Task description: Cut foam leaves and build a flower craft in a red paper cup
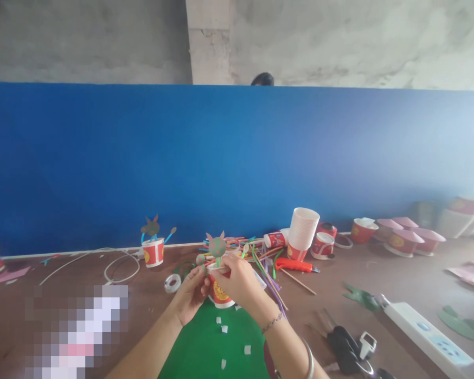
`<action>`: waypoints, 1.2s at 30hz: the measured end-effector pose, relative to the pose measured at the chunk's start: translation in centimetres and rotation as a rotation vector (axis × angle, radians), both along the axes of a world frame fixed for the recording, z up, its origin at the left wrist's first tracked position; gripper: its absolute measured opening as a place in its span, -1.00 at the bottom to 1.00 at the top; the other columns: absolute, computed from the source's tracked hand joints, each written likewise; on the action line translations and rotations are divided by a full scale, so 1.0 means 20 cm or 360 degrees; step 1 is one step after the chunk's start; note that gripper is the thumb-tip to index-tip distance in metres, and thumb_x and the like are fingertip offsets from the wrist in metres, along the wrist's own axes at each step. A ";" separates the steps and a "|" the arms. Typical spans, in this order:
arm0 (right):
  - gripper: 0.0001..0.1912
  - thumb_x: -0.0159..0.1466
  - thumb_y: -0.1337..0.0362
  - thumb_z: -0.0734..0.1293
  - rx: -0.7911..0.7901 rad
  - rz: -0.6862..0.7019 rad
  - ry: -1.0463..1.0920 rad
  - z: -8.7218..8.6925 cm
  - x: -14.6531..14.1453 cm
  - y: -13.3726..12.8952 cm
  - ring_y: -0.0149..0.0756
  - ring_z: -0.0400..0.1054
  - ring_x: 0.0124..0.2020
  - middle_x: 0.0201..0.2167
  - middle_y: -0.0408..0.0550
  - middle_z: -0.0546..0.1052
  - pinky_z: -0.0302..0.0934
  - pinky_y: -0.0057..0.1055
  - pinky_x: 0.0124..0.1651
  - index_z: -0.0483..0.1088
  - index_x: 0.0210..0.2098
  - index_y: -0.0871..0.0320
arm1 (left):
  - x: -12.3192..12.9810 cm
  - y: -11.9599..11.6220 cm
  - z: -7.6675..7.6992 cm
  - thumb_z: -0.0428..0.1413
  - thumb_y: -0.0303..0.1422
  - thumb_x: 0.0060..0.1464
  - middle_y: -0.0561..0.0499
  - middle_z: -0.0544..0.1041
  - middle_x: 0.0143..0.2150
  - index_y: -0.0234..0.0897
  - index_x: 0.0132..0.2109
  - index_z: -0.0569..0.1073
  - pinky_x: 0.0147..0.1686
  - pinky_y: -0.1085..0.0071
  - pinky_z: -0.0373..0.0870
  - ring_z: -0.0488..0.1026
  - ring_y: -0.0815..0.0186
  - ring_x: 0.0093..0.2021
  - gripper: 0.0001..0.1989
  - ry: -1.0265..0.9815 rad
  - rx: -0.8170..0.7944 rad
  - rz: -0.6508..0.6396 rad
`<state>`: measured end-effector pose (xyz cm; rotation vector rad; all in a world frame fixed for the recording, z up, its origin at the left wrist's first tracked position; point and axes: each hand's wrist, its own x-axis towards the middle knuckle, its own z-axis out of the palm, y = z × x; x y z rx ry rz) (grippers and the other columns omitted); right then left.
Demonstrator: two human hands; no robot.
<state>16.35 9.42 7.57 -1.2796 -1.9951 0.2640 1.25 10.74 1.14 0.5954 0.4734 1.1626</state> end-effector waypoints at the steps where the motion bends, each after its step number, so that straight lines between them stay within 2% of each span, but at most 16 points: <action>1: -0.74 0.08 0.31 0.26 0.0012 0.0016 0.0007 0.00 0.00 0.00 -0.46 0.11 -0.56 -0.62 -0.23 0.23 -0.03 -0.53 -0.48 0.08 -0.64 0.15 | 0.00 0.00 0.00 0.30 -0.35 -0.18 0.10 0.41 -0.60 -0.39 -0.40 0.42 -0.63 0.70 0.21 0.29 0.58 -0.63 -0.76 -0.0009 -0.0012 0.0006; 9: -0.76 0.10 0.36 0.25 0.0085 0.0067 -0.0047 0.00 0.00 -0.01 -0.45 0.13 -0.53 -0.59 -0.21 0.25 0.00 -0.52 -0.46 0.08 -0.61 0.14 | -0.02 0.01 -0.03 0.31 -0.36 -0.20 0.05 0.45 -0.55 -0.39 -0.42 0.41 -0.58 0.68 0.28 0.36 0.54 -0.58 -0.75 0.0009 -0.0041 -0.0035; 16: -0.82 0.05 0.42 0.27 0.0115 0.0094 -0.0152 0.00 0.00 0.00 -0.37 0.19 -0.44 -0.55 -0.16 0.31 0.06 -0.47 -0.37 0.15 -0.60 0.15 | -0.03 0.02 -0.07 0.30 -0.39 -0.19 -0.01 0.50 -0.49 -0.36 -0.44 0.40 -0.53 0.61 0.33 0.41 0.48 -0.55 -0.78 0.0114 -0.0099 -0.0204; 20: -0.83 0.05 0.39 0.27 0.0119 0.0111 -0.0119 0.00 0.00 0.00 -0.37 0.19 -0.43 -0.53 -0.15 0.32 0.07 -0.47 -0.36 0.17 -0.59 0.15 | -0.03 0.03 -0.07 0.32 -0.42 -0.22 0.02 0.47 -0.53 -0.39 -0.50 0.40 -0.52 0.64 0.31 0.38 0.51 -0.55 -0.78 0.0088 -0.0068 -0.0117; 26: -0.82 0.08 0.39 0.25 0.0094 0.0149 -0.0036 0.01 -0.02 -0.02 -0.37 0.18 -0.46 -0.55 -0.16 0.30 0.05 -0.46 -0.38 0.15 -0.59 0.14 | -0.02 0.01 -0.03 0.31 -0.41 -0.21 0.07 0.43 -0.57 -0.38 -0.55 0.38 -0.56 0.67 0.24 0.34 0.52 -0.55 -0.77 0.0039 -0.0001 -0.0018; 32: -0.85 0.10 0.40 0.24 0.0011 0.0217 0.0012 0.01 -0.03 -0.04 -0.41 0.18 -0.47 -0.56 -0.20 0.30 0.04 -0.51 -0.39 0.19 -0.57 0.15 | -0.02 0.01 -0.01 0.28 -0.42 -0.16 0.13 0.38 -0.59 -0.33 -0.46 0.37 -0.54 0.66 0.19 0.29 0.56 -0.57 -0.80 0.0012 0.0087 0.0076; 36: -0.83 0.10 0.40 0.25 -0.0004 0.0179 0.0009 0.02 -0.04 -0.05 -0.41 0.19 -0.47 -0.56 -0.20 0.29 0.05 -0.51 -0.38 0.17 -0.59 0.15 | -0.01 0.00 -0.02 0.30 -0.42 -0.21 0.17 0.36 -0.59 -0.31 -0.43 0.35 -0.50 0.65 0.20 0.29 0.56 -0.57 -0.75 0.0010 0.0061 0.0137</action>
